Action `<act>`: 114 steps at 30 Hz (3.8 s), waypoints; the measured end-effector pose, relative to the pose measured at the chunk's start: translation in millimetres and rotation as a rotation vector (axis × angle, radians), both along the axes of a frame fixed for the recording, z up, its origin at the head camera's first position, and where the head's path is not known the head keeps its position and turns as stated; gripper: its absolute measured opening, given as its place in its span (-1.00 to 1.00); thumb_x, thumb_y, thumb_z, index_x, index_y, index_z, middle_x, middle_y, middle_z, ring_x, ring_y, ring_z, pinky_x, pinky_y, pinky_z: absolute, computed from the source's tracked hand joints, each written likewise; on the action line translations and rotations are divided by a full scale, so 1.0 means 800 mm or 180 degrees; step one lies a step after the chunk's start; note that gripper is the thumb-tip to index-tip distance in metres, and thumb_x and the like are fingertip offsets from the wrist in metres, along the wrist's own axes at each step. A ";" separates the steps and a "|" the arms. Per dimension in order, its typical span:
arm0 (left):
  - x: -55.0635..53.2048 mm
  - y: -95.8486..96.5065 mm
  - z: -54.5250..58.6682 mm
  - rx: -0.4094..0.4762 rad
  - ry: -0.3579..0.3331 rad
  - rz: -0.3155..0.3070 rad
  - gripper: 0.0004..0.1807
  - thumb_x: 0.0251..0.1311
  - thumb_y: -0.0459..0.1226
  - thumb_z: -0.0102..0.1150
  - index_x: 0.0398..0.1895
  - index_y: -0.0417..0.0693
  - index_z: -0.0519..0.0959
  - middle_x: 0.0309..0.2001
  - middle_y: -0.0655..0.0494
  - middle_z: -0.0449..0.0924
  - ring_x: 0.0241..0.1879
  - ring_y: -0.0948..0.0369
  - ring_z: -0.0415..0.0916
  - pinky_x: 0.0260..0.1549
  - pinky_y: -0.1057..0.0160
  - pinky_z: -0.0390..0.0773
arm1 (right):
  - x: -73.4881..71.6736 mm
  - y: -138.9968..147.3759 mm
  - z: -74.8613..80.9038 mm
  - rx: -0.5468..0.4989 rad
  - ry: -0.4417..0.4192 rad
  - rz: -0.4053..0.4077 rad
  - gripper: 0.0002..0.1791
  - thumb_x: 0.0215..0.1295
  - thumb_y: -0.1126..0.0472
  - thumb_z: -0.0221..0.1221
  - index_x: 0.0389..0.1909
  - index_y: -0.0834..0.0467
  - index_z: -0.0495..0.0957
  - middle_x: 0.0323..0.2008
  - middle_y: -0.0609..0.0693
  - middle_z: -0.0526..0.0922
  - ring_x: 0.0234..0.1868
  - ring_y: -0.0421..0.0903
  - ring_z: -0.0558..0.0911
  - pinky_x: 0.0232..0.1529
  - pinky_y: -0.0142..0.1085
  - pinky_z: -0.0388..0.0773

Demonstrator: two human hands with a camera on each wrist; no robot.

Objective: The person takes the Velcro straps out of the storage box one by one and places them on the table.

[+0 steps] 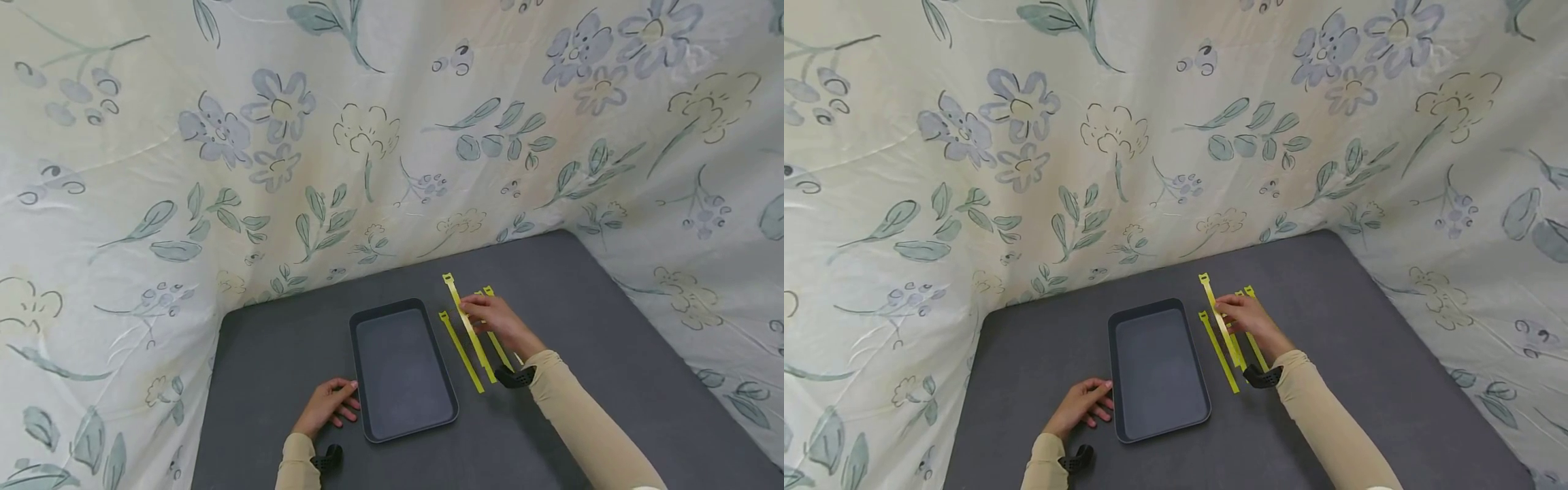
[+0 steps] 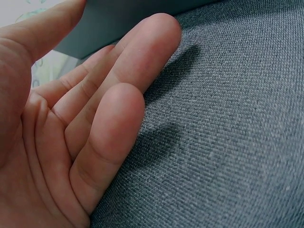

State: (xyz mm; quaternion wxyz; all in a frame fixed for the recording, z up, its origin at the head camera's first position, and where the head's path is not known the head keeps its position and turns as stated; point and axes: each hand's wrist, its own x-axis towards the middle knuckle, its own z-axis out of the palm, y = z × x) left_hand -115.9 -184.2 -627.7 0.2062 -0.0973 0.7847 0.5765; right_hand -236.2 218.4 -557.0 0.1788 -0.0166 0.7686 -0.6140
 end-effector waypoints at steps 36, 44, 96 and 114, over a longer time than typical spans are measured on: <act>0.001 0.003 -0.001 -0.0088 -0.0037 0.0041 -0.39 0.37 0.17 0.16 0.07 -0.22 0.57 -0.35 0.08 0.78 -0.50 0.21 0.72 -0.62 0.26 0.54 | -0.028 0.110 -0.022 0.0975 0.0028 -0.0582 -0.47 0.58 -0.04 0.02 0.32 0.25 0.49 0.21 0.28 0.56 -0.06 0.00 0.64 -0.16 -0.24 0.60; 0.002 0.003 0.001 -0.0070 -0.0014 0.0031 -0.39 0.36 0.17 0.17 0.06 -0.22 0.57 -0.35 0.07 0.78 -0.51 0.21 0.72 -0.63 0.25 0.53 | -0.035 0.120 -0.033 0.1196 -0.0011 -0.0648 -0.54 0.56 0.03 0.05 0.22 0.28 0.55 -0.19 0.11 0.64 -0.31 -0.06 0.53 -0.34 -0.31 0.49; 0.000 0.007 -0.006 0.0008 -0.0076 0.0050 -0.37 0.33 0.18 0.20 0.07 -0.21 0.57 -0.35 0.07 0.78 -0.50 0.20 0.73 -0.62 0.25 0.54 | -0.041 0.109 -0.080 0.2033 0.0089 -0.1006 -0.60 0.49 -0.02 0.06 0.02 0.20 0.65 -0.01 0.23 0.69 -0.16 0.10 0.63 -0.13 0.05 0.45; 0.000 -0.024 -0.013 0.0031 -0.0166 -0.0022 -0.40 0.50 0.13 -0.02 0.07 -0.28 0.54 -0.31 0.03 0.80 -0.45 0.19 0.76 -0.58 0.24 0.61 | -0.060 0.094 -0.100 0.1574 0.0149 -0.0775 -0.55 0.50 0.05 -0.07 0.09 0.32 0.55 -0.13 0.23 0.63 -0.31 0.01 0.61 -0.32 -0.19 0.52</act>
